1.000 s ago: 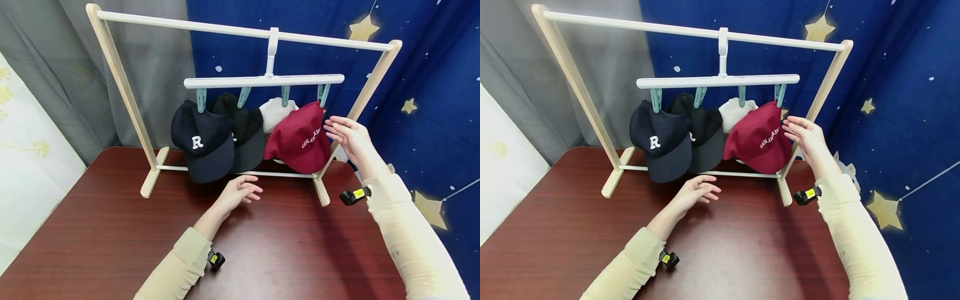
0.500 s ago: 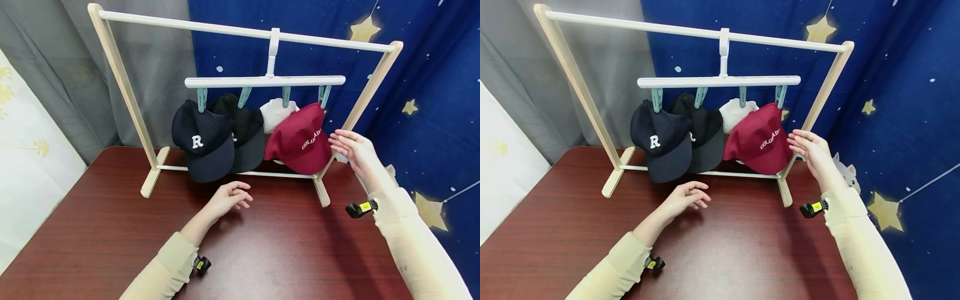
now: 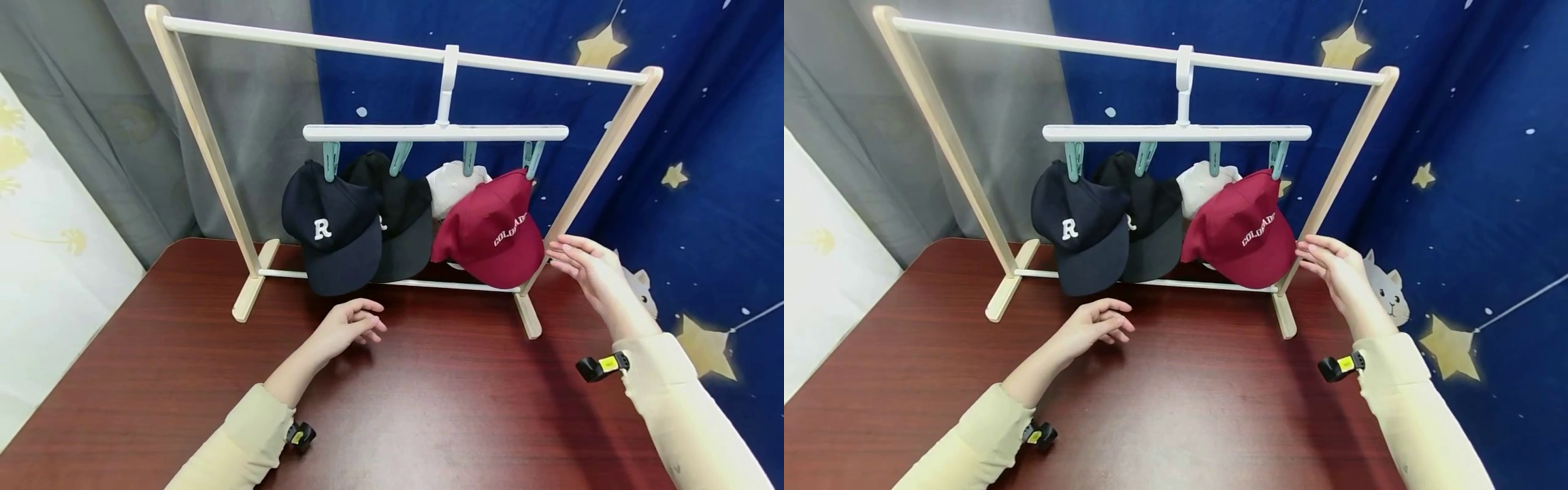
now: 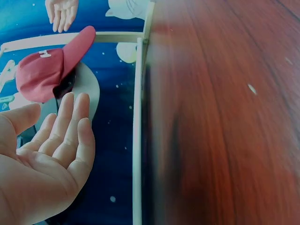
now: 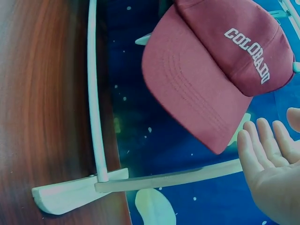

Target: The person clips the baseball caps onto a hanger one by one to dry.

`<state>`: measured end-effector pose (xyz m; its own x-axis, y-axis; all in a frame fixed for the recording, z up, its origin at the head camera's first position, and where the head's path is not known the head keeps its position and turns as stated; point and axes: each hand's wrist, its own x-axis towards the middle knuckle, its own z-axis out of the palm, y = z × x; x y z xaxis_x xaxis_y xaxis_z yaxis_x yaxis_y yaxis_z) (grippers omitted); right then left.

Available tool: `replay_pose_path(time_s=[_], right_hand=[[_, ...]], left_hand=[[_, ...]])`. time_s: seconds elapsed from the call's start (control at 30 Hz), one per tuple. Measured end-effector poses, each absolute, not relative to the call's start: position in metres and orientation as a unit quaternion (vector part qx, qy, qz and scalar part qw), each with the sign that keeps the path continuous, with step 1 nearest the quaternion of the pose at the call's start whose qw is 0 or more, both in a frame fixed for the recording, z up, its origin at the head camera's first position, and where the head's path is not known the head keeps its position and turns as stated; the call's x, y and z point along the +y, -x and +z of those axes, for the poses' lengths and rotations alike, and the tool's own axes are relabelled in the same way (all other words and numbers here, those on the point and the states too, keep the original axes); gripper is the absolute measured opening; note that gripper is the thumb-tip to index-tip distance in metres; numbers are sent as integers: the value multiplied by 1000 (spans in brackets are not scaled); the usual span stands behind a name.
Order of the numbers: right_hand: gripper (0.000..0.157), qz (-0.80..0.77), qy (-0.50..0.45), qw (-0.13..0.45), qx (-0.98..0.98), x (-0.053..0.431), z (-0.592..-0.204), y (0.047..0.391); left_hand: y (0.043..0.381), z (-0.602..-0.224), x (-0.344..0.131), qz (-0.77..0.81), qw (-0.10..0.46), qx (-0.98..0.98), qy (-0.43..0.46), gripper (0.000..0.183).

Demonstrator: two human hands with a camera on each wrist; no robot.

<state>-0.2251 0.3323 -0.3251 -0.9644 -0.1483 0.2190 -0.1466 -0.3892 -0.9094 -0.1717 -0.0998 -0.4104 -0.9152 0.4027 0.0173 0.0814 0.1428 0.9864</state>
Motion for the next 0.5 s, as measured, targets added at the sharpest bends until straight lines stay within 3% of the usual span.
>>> replay_pose_path(time_s=[0.5], right_hand=[[23, -781, 125, -55, 609, 349, -349, 210]], left_hand=[[165, -418, -158, 603, 106, 781, -128, 29]])
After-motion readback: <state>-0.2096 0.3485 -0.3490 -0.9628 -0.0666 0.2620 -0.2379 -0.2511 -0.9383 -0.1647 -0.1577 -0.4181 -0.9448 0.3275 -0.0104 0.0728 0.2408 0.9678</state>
